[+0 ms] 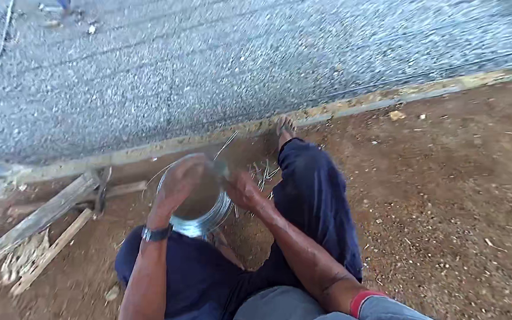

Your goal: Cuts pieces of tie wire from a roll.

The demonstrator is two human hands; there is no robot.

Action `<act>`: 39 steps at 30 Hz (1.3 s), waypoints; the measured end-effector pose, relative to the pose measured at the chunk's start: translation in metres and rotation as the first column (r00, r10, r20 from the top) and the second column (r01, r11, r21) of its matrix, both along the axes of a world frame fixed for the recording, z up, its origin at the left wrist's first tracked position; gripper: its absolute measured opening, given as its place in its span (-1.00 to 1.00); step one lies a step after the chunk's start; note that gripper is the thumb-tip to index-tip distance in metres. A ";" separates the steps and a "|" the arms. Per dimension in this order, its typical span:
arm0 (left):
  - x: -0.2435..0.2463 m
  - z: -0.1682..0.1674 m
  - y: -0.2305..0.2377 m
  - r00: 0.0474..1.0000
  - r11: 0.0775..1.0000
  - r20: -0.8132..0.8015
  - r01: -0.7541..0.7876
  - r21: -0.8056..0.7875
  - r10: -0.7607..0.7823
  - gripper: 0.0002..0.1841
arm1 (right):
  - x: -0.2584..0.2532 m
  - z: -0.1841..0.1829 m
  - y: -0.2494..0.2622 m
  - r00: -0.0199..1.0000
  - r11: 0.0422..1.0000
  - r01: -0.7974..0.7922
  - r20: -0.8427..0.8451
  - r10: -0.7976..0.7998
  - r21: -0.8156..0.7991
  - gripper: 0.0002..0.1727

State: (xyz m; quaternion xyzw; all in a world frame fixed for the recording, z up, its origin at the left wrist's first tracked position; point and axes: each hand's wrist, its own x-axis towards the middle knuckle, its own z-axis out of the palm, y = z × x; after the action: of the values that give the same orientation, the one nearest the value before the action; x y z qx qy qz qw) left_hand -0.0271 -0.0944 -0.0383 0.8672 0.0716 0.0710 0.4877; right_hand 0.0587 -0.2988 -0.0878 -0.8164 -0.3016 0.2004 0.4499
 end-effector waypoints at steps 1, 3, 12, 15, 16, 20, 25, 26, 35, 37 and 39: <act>0.002 -0.003 0.001 1.000 1.000 0.021 0.003 -0.016 -0.003 -0.70 | 0.001 0.002 -0.001 1.000 1.000 -0.011 -0.002 0.011 -0.012 -0.52; 0.002 -0.004 0.003 0.999 1.000 0.035 0.022 -0.019 -0.021 -0.71 | 0.002 0.002 -0.001 1.000 1.000 -0.011 0.007 0.011 -0.006 -0.52; -0.017 0.002 0.041 0.995 0.996 0.017 0.093 0.007 -0.093 -0.74 | 0.023 -0.009 -0.011 0.998 0.993 0.061 -0.025 -0.059 0.100 -0.43; -0.023 0.001 0.051 0.995 0.996 0.028 0.090 0.023 -0.091 -0.76 | 0.030 -0.014 -0.014 0.990 0.980 0.138 -0.046 -0.133 0.145 -0.46; -0.025 0.001 0.052 0.995 0.995 0.036 0.092 0.028 -0.093 -0.76 | 0.034 -0.015 -0.016 0.987 0.976 0.156 -0.062 -0.148 0.154 -0.49; -0.024 0.001 0.047 0.994 0.994 0.070 0.080 0.078 -0.086 -0.73 | 0.040 -0.017 -0.022 0.979 0.973 0.191 -0.093 -0.180 0.127 -0.51; -0.008 -0.007 0.019 0.996 0.989 0.088 -0.018 0.144 0.005 -0.77 | 0.032 -0.012 -0.019 0.981 0.980 0.188 -0.061 -0.184 0.070 -0.54; -0.005 -0.007 0.015 0.995 0.989 0.100 -0.033 0.146 0.018 -0.79 | 0.031 -0.012 -0.019 0.981 0.979 0.190 -0.057 -0.186 0.070 -0.54; -0.001 -0.011 0.009 0.984 0.979 0.152 -0.120 0.166 0.094 -0.79 | 0.025 -0.005 -0.017 0.967 0.967 0.256 0.005 -0.256 0.018 -0.53; -0.002 -0.011 0.011 0.983 0.978 0.152 -0.126 0.165 0.101 -0.78 | 0.026 -0.004 -0.017 0.965 0.966 0.260 0.030 -0.260 0.013 -0.53; -0.003 -0.010 0.012 0.983 0.973 0.147 -0.139 0.186 0.112 -0.77 | 0.027 -0.003 -0.019 0.962 0.964 0.266 0.058 -0.266 0.008 -0.53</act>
State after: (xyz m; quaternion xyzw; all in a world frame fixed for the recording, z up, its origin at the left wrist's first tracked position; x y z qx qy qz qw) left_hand -0.0299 -0.0823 -0.0484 0.8977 0.0858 0.1670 0.3985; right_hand 0.0860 -0.3174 -0.0906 -0.8549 -0.2022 0.1139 0.4639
